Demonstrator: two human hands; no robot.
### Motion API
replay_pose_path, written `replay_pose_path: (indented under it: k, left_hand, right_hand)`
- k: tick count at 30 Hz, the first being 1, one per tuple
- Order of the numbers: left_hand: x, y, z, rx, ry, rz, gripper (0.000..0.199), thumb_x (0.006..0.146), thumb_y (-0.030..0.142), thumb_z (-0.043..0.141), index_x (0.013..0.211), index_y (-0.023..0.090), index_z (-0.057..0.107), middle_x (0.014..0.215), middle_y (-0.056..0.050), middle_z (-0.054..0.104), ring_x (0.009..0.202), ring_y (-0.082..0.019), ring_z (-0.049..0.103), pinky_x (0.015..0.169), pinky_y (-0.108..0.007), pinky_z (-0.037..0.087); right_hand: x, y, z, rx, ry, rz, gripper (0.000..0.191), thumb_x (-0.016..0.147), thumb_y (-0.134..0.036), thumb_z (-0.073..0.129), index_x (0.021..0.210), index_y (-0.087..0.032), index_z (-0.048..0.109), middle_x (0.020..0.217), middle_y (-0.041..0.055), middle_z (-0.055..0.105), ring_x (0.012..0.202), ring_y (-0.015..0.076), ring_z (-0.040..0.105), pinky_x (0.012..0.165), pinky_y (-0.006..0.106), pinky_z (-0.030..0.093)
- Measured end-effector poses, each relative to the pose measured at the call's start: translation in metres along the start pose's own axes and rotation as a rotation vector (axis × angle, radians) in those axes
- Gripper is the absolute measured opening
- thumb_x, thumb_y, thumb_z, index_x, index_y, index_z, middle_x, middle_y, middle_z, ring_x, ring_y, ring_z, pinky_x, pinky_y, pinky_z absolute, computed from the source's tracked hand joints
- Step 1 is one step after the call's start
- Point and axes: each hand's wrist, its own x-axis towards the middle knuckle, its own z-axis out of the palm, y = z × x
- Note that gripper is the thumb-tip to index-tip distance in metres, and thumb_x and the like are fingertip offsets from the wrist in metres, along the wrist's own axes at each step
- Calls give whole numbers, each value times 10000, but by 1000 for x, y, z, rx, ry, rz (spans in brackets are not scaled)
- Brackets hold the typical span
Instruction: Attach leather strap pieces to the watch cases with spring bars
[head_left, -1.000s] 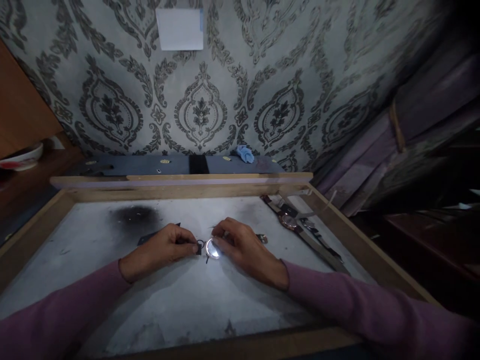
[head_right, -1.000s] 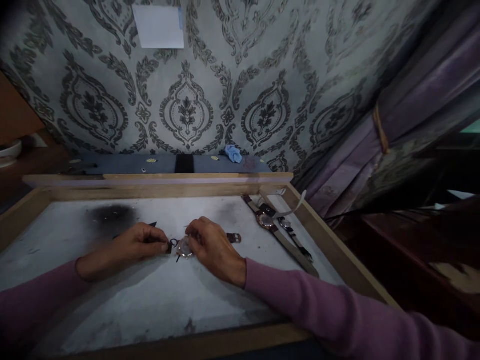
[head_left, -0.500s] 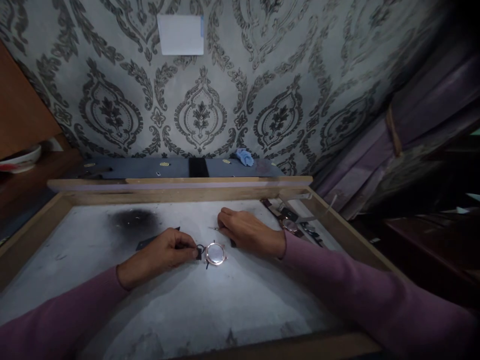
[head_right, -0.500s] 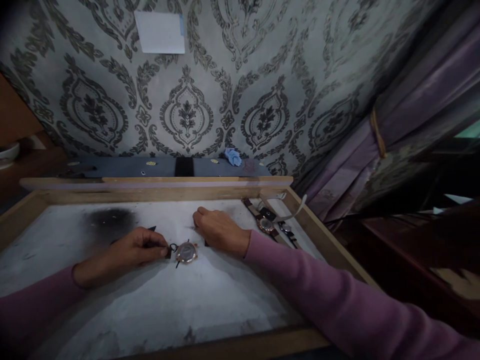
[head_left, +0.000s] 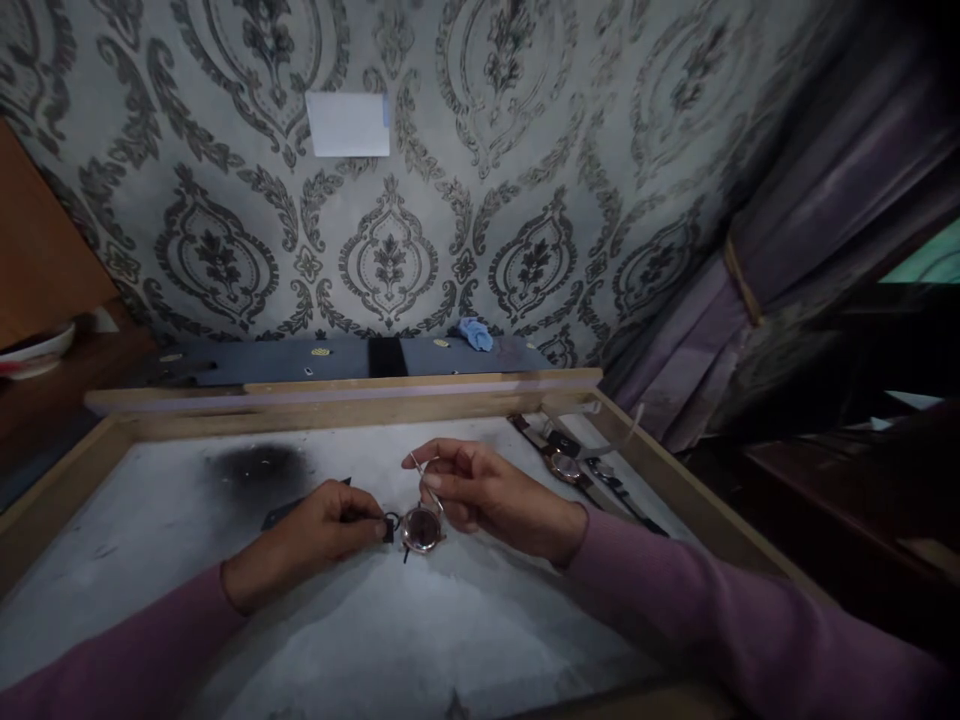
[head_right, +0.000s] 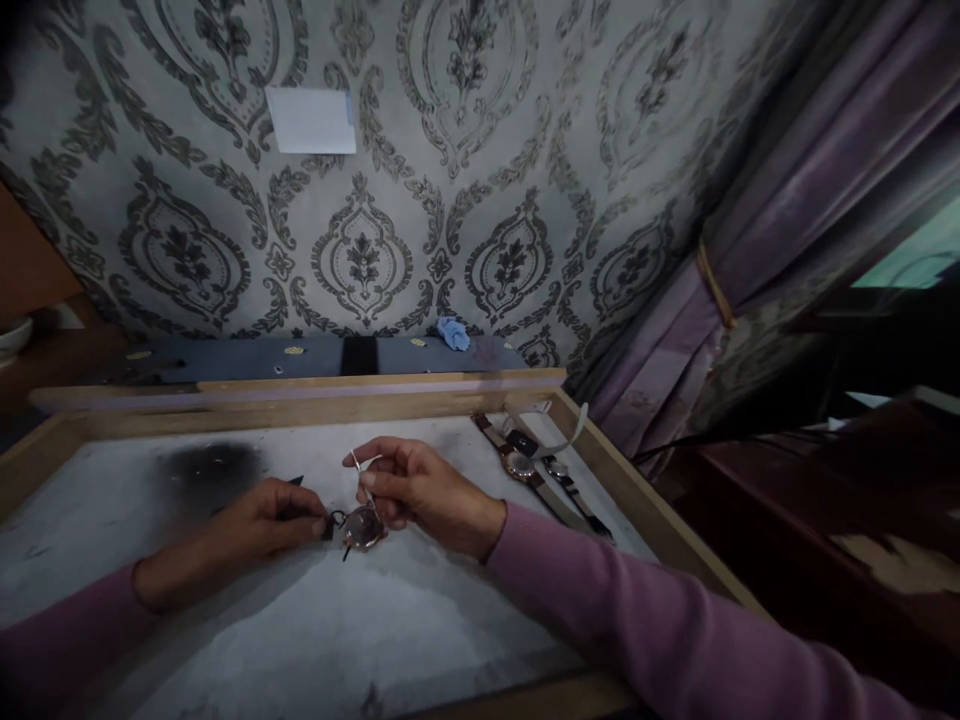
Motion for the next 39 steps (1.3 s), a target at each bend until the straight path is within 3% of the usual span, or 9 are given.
replay_pose_path:
  k: [5, 13, 19, 25, 31, 39]
  left_hand:
    - [2, -4, 0, 13, -13, 28, 316, 740, 461, 590, 648, 159, 572, 467, 92, 327, 447, -76, 222, 457, -244, 168]
    - [0, 2, 0, 14, 6, -5, 331, 728, 475, 596, 652, 153, 579, 471, 91, 327, 451, -79, 232, 456, -249, 163]
    - [-3, 3, -1, -5, 10, -21, 324, 751, 444, 603, 738, 122, 636, 501, 74, 372, 470, -82, 263, 463, -246, 173]
    - [-5, 5, 0, 14, 20, -38, 341, 749, 456, 605, 748, 116, 644, 510, 71, 378, 475, -81, 270, 463, -241, 177]
    - [-4, 6, -1, 5, 7, -42, 357, 740, 464, 616, 746, 108, 635, 517, 74, 375, 480, -77, 270, 463, -237, 178]
    - [-4, 3, -1, 3, 12, -28, 297, 774, 412, 591, 754, 118, 631, 517, 77, 374, 477, -80, 269, 464, -239, 189]
  right_hand:
    - [-1, 3, 1, 67, -30, -3, 363, 715, -319, 754, 985, -149, 581, 557, -75, 497, 410, 29, 335, 388, 178, 215]
    - [1, 7, -1, 3, -39, 2, 349, 743, -323, 714, 1004, -136, 577, 612, -47, 537, 423, 30, 346, 407, 187, 214]
    - [1, 7, -3, -415, 93, -104, 216, 811, -331, 602, 882, -128, 594, 657, -16, 540, 528, 79, 411, 494, 218, 293]
    - [-4, 7, -2, -1038, 160, -266, 142, 882, -226, 475, 752, -171, 492, 658, -9, 508, 592, 115, 423, 564, 243, 305]
    - [-6, 16, 0, -1084, 91, -248, 91, 904, -171, 406, 843, -177, 473, 709, 12, 571, 623, 129, 484, 597, 246, 332]
    - [-15, 10, 9, -1365, 70, -109, 145, 871, -141, 393, 975, -158, 493, 771, 43, 627, 651, 156, 524, 580, 259, 288]
